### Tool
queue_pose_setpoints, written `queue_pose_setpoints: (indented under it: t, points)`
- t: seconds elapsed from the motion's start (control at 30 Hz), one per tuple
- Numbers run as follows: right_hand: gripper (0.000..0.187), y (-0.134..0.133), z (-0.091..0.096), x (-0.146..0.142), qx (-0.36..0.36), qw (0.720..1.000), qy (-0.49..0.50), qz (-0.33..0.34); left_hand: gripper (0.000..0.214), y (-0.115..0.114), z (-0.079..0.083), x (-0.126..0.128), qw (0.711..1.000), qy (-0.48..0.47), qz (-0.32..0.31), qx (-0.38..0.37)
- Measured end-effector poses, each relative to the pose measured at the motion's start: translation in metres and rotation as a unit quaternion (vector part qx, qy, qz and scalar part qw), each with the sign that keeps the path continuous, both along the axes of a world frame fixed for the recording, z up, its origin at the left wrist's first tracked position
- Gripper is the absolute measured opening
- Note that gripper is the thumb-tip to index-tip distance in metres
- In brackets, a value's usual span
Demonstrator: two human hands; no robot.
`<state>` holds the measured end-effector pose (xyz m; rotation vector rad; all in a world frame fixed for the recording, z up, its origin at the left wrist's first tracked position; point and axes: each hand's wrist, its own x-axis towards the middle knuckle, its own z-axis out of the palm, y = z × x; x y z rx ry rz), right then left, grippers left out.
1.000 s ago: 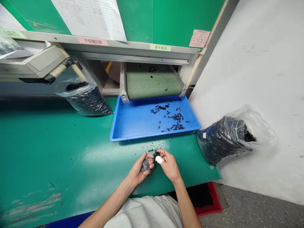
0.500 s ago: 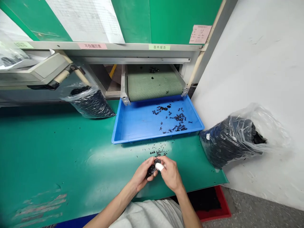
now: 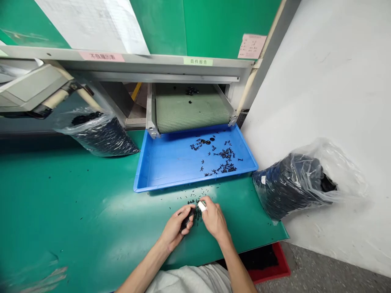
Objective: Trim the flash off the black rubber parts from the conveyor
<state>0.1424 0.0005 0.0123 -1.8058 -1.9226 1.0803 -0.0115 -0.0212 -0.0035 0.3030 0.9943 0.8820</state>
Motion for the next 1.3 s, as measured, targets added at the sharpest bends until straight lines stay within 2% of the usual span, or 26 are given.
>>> queue_pose_setpoints:
  t: [0.17,0.3,0.37,0.47,0.53,0.67,0.73,0.83,0.93,1.0,1.07,1.17,1.23,1.3]
  points:
    - [0.03,0.015,0.008,0.01,-0.024,0.999,-0.022,0.031,0.026,0.009,-0.002,-0.011,0.994,-0.066,0.071,-0.045]
    - [0.023,0.039,0.037,0.027,0.015,1.0,-0.019,0.008,0.022,0.011,-0.004,-0.016,0.987,-0.077,0.105,-0.094]
    - [0.021,0.067,0.054,0.037,0.068,0.996,-0.059,-0.006,0.023,0.012,-0.005,-0.018,0.98,-0.087,0.13,-0.124]
    - [0.023,0.132,0.065,0.046,0.118,0.978,-0.171,0.001,0.02,0.015,-0.004,-0.021,0.963,-0.13,0.167,-0.164]
    - [0.026,0.184,0.061,0.046,0.118,0.97,-0.213,0.001,0.017,0.017,-0.001,-0.022,0.95,-0.16,0.189,-0.192]
    - [0.027,0.275,0.035,0.032,0.092,0.963,-0.252,-0.002,0.019,0.019,0.005,-0.026,0.936,-0.157,0.222,-0.223]
    - [0.029,0.304,0.021,0.023,0.083,0.962,-0.262,0.003,0.024,0.019,0.006,-0.028,0.939,-0.146,0.224,-0.217]
    - [0.031,0.324,0.008,0.015,0.073,0.962,-0.261,0.026,0.032,0.016,-0.001,-0.032,0.945,-0.135,0.23,-0.191]
    - [0.027,0.325,0.009,0.015,0.076,0.963,-0.257,0.035,0.042,0.017,-0.013,-0.035,0.954,-0.136,0.211,-0.161]
    - [0.024,0.317,0.019,0.015,0.086,0.963,-0.252,0.029,0.047,0.02,-0.018,-0.034,0.966,-0.129,0.174,-0.141]
    - [0.02,0.302,0.037,0.013,0.098,0.966,-0.237,0.032,0.05,0.026,-0.015,-0.031,0.978,-0.107,0.137,-0.114]
    - [0.031,0.256,0.069,0.003,0.117,0.973,-0.191,0.064,0.048,0.038,0.003,-0.026,0.992,-0.047,0.112,-0.039]
    - [0.038,0.21,0.086,-0.008,0.133,0.975,-0.148,0.096,0.047,0.044,0.021,-0.022,0.994,-0.003,0.107,0.012]
    - [0.041,0.158,0.093,-0.021,0.137,0.977,-0.093,0.134,0.048,0.047,0.036,-0.018,0.993,0.029,0.102,0.052]
